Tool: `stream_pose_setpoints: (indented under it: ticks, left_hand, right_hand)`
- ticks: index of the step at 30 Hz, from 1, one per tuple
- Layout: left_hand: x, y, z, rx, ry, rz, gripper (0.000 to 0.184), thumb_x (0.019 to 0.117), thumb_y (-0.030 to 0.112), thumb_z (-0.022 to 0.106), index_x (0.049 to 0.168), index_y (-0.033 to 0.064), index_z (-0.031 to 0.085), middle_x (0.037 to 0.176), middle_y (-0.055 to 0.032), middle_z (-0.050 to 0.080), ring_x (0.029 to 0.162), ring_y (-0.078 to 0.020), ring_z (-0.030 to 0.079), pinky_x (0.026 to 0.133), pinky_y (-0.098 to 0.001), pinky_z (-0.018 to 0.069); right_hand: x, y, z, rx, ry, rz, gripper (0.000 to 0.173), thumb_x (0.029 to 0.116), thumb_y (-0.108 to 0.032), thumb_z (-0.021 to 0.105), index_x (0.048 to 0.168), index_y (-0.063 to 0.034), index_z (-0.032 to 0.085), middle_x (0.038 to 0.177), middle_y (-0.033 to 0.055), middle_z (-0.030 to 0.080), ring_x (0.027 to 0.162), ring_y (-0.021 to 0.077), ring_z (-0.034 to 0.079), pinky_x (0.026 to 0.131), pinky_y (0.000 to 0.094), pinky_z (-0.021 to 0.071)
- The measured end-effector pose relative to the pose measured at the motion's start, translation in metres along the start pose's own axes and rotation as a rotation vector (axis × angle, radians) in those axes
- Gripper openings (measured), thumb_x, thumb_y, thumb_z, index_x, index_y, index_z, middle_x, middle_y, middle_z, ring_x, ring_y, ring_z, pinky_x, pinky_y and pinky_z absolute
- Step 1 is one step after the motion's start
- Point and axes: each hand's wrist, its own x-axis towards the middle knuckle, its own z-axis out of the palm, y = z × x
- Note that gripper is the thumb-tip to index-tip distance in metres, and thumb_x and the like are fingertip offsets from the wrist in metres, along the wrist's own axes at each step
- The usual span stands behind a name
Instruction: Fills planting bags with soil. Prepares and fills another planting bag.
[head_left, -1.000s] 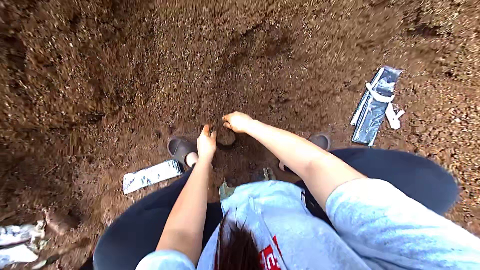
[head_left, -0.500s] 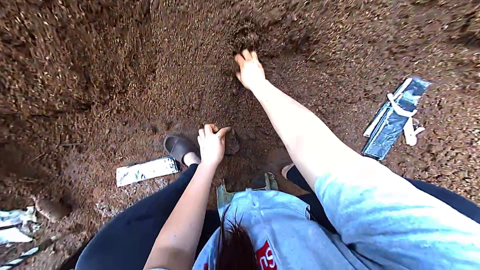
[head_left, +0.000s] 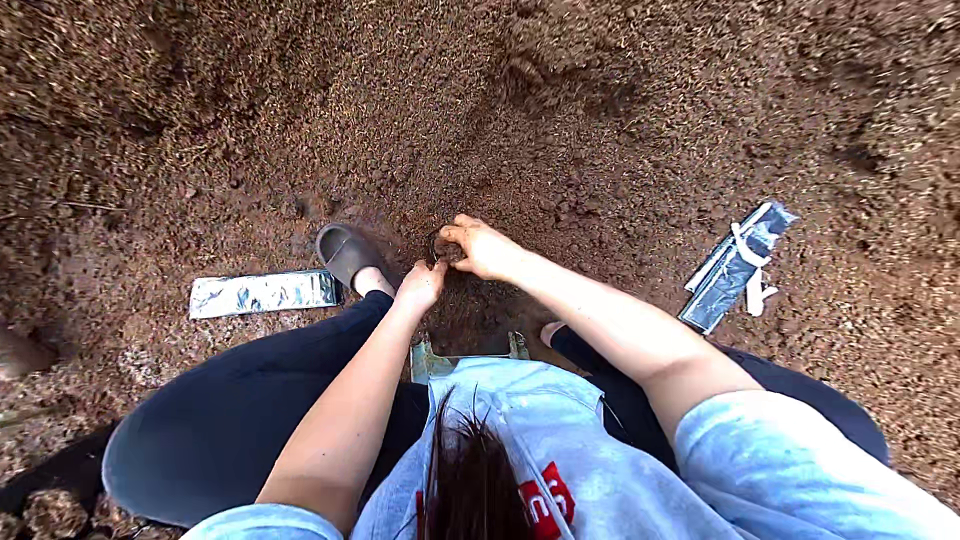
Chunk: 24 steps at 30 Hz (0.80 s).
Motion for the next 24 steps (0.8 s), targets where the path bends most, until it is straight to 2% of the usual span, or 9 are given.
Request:
stream_pose_setpoints:
  ticks: [4,7,9,12,16,18,20,21,24]
  left_hand:
    - [0.008,-0.002,0.000,0.038,0.071,0.062,0.055,0.1140,0.036,0.024,0.141,-0.0034,0.051,0.128,-0.0277,0.063,0.123,-0.0425,0.060,0.104,-0.0631,0.0448]
    - [0.011,-0.003,0.000,0.011,0.090,0.074,0.061,0.1131,0.044,0.024,0.141,-0.0028,0.050,0.126,-0.0267,0.064,0.123,-0.0414,0.060,0.105,-0.0625,0.0448]
    - [0.012,-0.005,0.001,-0.001,0.079,0.078,0.063,0.1131,0.046,0.024,0.143,-0.0037,0.048,0.129,-0.0278,0.063,0.125,-0.0422,0.059,0.106,-0.0626,0.0440]
    - [0.011,-0.003,0.004,0.010,0.104,0.154,0.048,0.1140,0.030,0.028,0.137,-0.0051,0.052,0.131,-0.0306,0.061,0.126,-0.0445,0.058,0.105,-0.0645,0.0434]
    - [0.010,-0.004,0.001,0.002,0.155,0.149,0.043,0.1134,0.026,0.030,0.127,-0.0047,0.057,0.120,-0.0302,0.064,0.117,-0.0452,0.062,0.098,-0.0652,0.0461]
    - [0.005,-0.007,0.001,0.012,0.147,0.112,0.052,0.1137,0.036,0.027,0.129,-0.0034,0.057,0.123,-0.0304,0.063,0.120,-0.0464,0.061,0.098,-0.0679,0.0453]
    - [0.003,-0.006,0.001,0.069,0.088,0.081,0.067,0.1112,0.053,0.025,0.141,0.0001,0.052,0.132,-0.0298,0.062,0.127,-0.0464,0.059,0.101,-0.0704,0.0443]
    - [0.004,-0.005,0.002,0.103,0.066,0.092,0.067,0.1111,0.054,0.026,0.140,-0.0001,0.053,0.132,-0.0297,0.062,0.127,-0.0464,0.059,0.102,-0.0704,0.0441]
    - [0.004,-0.001,0.005,0.196,0.104,0.153,0.052,0.1141,0.035,0.026,0.124,-0.0041,0.059,0.119,-0.0301,0.065,0.118,-0.0458,0.063,0.097,-0.0674,0.0465]
  right_hand:
    - [0.003,0.010,0.048,0.014,0.250,-0.047,0.039,0.0974,-0.008,0.063,0.137,-0.0058,0.063,0.153,0.0163,0.050,0.141,0.0356,0.047,0.114,0.0546,0.0399]
    - [-0.003,0.014,0.063,-0.012,0.427,-0.088,0.049,0.1020,-0.014,0.057,0.150,-0.0111,0.051,0.162,0.0153,0.038,0.149,0.0341,0.038,0.120,0.0539,0.0343]
    - [-0.010,0.016,0.078,-0.132,0.505,-0.118,0.051,0.1079,-0.026,0.043,0.157,-0.0131,0.043,0.168,0.0105,0.029,0.156,0.0314,0.026,0.124,0.0602,0.0205]
    - [-0.008,0.029,0.097,-0.258,0.423,-0.140,0.059,0.1100,-0.038,0.032,0.163,-0.0112,0.029,0.172,0.0058,0.018,0.159,0.0276,0.013,0.124,0.0651,0.0069]
    - [-0.010,0.033,0.078,-0.199,0.340,-0.163,0.062,0.1101,-0.043,0.030,0.162,-0.0089,0.031,0.172,0.0071,0.020,0.159,0.0271,0.015,0.126,0.0603,0.0086]
    - [-0.028,0.033,0.067,-0.234,0.383,-0.154,0.065,0.1087,-0.047,0.028,0.162,-0.0105,0.031,0.171,0.0054,0.021,0.157,0.0287,0.022,0.126,0.0582,0.0162]
    - [-0.040,0.037,0.066,-0.319,0.363,-0.107,0.067,0.1078,-0.052,0.029,0.163,-0.0142,0.030,0.171,0.0016,0.022,0.142,0.0328,0.045,0.110,0.0561,0.0374]
    - [-0.041,0.038,0.067,-0.314,0.292,-0.068,0.069,0.1073,-0.054,0.033,0.164,-0.0150,0.028,0.172,0.0009,0.021,0.132,0.0339,0.052,0.100,0.0566,0.0439]
    - [-0.035,0.029,0.072,-0.230,0.087,0.062,0.072,0.1064,-0.052,0.045,0.165,-0.0178,0.022,0.173,-0.0018,0.016,0.111,0.0319,0.069,0.084,0.0557,0.0566]
